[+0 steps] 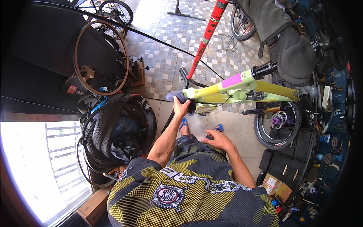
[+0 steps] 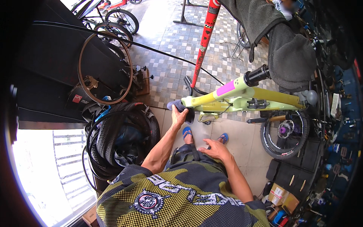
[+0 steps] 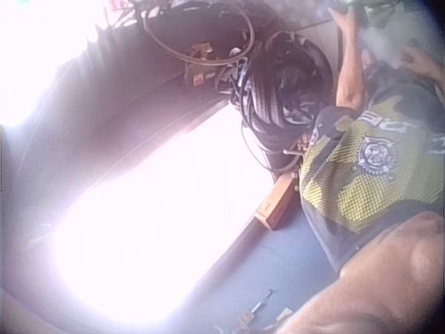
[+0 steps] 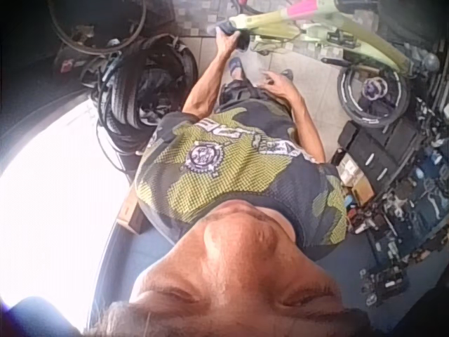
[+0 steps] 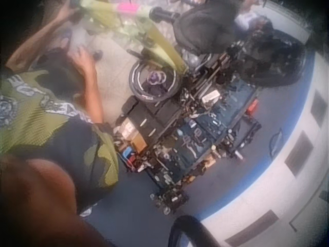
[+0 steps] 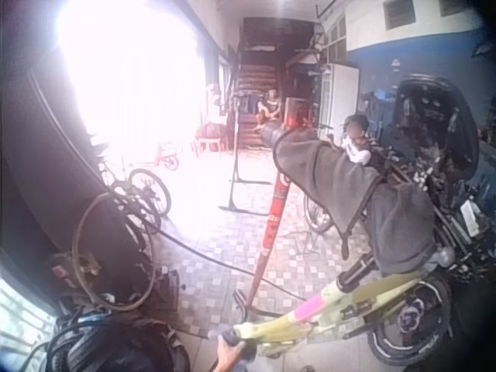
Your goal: The person wipes the frame of a lime-green bicycle with a dark cloth. The person repeatedly wipes the top tube, down tube, and seat tube areas while the bicycle is mounted on a repair stand.
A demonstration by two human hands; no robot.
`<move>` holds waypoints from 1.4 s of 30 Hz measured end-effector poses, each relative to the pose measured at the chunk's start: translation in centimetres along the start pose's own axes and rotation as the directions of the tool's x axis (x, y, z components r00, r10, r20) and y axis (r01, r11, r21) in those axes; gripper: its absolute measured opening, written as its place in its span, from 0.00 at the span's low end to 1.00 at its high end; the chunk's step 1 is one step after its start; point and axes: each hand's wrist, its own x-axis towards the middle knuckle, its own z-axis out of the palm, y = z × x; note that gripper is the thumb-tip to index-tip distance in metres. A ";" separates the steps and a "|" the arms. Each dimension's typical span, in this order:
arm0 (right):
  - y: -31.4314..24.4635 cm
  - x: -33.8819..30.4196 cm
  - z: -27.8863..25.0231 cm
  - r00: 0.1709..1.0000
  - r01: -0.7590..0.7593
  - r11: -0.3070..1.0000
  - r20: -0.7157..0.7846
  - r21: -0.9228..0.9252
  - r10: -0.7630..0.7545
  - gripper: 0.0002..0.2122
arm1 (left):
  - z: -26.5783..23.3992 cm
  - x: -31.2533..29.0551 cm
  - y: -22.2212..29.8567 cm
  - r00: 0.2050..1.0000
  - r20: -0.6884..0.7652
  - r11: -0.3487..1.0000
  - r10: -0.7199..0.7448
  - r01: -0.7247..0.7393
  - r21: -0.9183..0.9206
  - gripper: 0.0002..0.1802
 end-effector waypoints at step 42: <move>1.2 -1.1 1.9 0.999 0.040 0.997 -0.017 -0.059 -0.041 0.39 | -1.3 1.9 -2.6 0.997 0.073 0.985 0.036 -0.023 -0.169 0.26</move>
